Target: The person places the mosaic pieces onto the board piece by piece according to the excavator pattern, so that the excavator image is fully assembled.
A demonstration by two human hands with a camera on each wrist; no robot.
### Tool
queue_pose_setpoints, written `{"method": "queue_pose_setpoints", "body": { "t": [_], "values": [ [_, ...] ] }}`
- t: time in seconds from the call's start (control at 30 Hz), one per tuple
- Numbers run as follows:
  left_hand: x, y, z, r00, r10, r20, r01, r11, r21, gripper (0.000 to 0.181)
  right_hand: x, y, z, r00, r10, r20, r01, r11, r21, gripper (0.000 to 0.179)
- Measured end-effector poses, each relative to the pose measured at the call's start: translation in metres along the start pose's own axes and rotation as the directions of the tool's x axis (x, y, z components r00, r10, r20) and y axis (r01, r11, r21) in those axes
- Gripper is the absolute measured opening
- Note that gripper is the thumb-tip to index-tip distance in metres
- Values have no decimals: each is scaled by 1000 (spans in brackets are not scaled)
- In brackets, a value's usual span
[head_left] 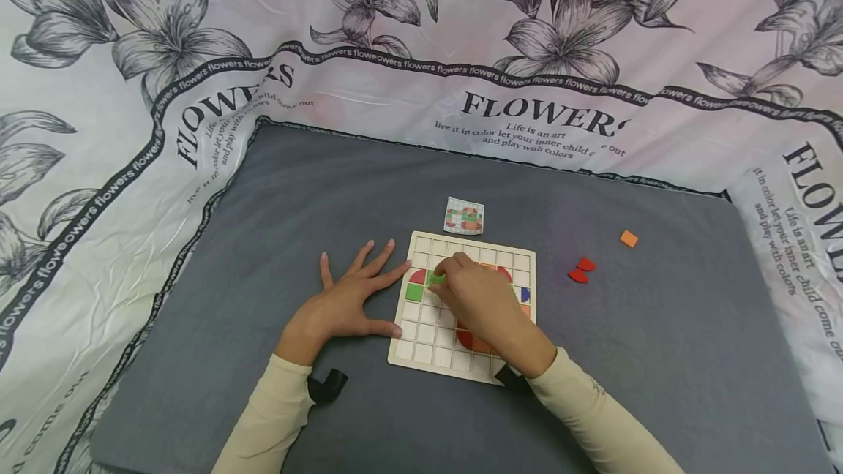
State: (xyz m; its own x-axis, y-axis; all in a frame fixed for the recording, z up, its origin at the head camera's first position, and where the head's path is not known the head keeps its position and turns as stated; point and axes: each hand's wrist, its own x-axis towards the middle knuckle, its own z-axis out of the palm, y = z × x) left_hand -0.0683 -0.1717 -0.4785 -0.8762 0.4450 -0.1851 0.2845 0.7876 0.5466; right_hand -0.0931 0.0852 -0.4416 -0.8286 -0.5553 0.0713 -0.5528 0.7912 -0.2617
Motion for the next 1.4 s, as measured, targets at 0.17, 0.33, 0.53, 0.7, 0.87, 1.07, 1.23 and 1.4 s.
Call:
{"method": "queue_pose_setpoints", "body": {
  "t": [0.17, 0.33, 0.53, 0.7, 0.87, 1.07, 1.23, 1.4],
  "values": [
    [0, -1, 1, 1000, 0, -2, 0, 1000, -6, 111, -3, 27, -13, 995, 86, -57, -83, 995, 53, 27],
    [1, -2, 1, 1000, 1, 3, -1, 1000, -12, 113, -12, 62, -29, 972, 197, -131, -184, 977, 104, 30],
    [0, -3, 0, 1000, 2, -2, -2, 1000, -16, 112, -26, 105, -46, 922, 306, -238, -293, 952, 91, 28],
    [0, -4, 0, 1000, -5, 1, 5, 1000, -14, 113, -36, 133, -59, 872, 397, -286, -388, 917, 90, 32],
    [0, -4, 1, 1000, 5, -3, -5, 1000, -17, 112, -47, 160, -67, 830, 466, -308, -463, 882, 88, 39],
    [0, -3, 1, 1000, 6, -13, -6, 1000, -30, 110, -59, 189, -71, 786, 535, -308, -536, 839, 90, 41],
    [0, -1, 0, 1000, 5, -15, -5, 999, -36, 110, -68, 206, -72, 760, 565, -321, -570, 817, 87, 43],
    [-1, -1, -1, 1000, 4, -14, -4, 999, -40, 110, -74, 219, -71, 745, 585, -321, -593, 801, 84, 46]
  ]
}}
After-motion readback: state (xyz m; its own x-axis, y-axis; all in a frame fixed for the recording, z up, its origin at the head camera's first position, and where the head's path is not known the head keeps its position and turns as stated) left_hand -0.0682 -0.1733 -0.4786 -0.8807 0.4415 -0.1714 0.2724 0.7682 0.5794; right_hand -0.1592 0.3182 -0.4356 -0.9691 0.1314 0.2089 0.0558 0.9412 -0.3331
